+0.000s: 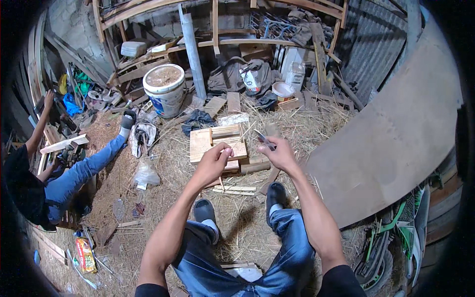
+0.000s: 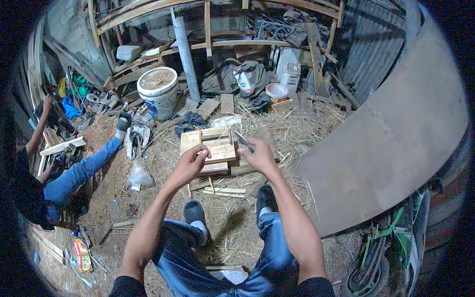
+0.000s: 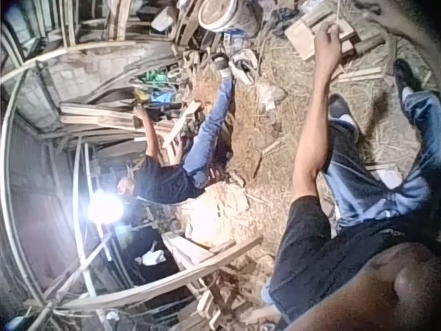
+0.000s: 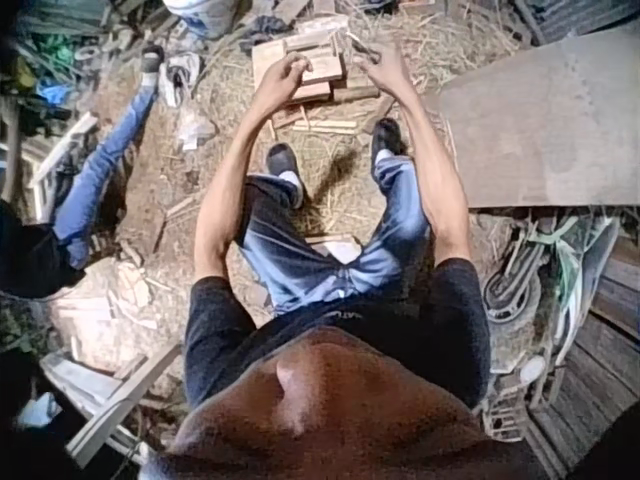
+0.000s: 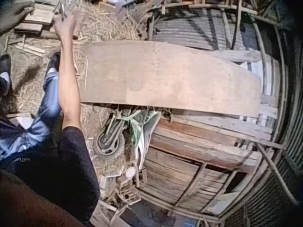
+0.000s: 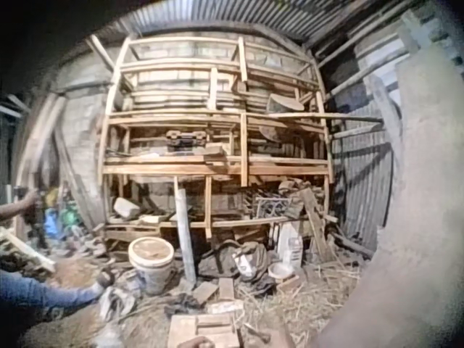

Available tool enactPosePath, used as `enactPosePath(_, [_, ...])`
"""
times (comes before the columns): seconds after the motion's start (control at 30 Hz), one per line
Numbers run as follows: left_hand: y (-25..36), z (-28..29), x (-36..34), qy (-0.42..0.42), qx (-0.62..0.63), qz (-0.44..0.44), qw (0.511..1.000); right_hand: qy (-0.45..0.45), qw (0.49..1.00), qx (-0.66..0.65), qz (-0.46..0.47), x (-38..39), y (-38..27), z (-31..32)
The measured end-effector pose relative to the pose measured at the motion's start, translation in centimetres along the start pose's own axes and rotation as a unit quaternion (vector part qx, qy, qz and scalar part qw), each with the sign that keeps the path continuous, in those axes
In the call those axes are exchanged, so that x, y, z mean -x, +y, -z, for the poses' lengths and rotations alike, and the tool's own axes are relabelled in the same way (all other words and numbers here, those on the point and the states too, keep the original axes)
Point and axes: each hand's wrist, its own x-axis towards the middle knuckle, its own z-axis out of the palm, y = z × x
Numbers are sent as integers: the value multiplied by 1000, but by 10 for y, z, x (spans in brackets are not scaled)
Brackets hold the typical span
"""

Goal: The person is crafting a small wooden structure using a knife and string. They carve thin wooden slats, trim the ends, and tie them together to form a frame.

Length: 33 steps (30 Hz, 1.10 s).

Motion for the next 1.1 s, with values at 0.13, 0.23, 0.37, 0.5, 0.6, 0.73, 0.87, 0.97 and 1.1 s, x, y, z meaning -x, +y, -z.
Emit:
enactPosePath(0.13, [-13,0,-3,11,-21,-7,1000,68,990,-120,5,-10,8,-7])
enactPosePath(0.23, [-13,2,-3,15,-1,-13,1000,67,991,-116,11,-7,-13,-2])
enactPosePath(0.37, [-1,0,-5,-19,40,34,998,-70,931,-350,-73,1,-33,-8])
enactPosePath(0.5, [0,-5,-4,-53,44,-4,998,-75,920,-376,-73,2,-42,-9])
enactPosePath(0.6, [0,-3,-5,-87,47,30,995,-31,921,-384,-62,0,-39,0])
enactPosePath(0.73, [-3,1,-6,-62,-25,-36,997,152,877,-448,-86,-7,-14,18])
enactPosePath(0.87, [-16,1,-13,-5,34,7,999,48,915,-383,-120,-1,-14,16])
enactPosePath(0.97, [-7,-4,-15,45,117,38,991,-92,910,-368,-169,8,-35,-2])
enactPosePath(1.1, [-14,-10,-21,102,170,-51,979,-180,914,-340,-130,9,-44,-21])
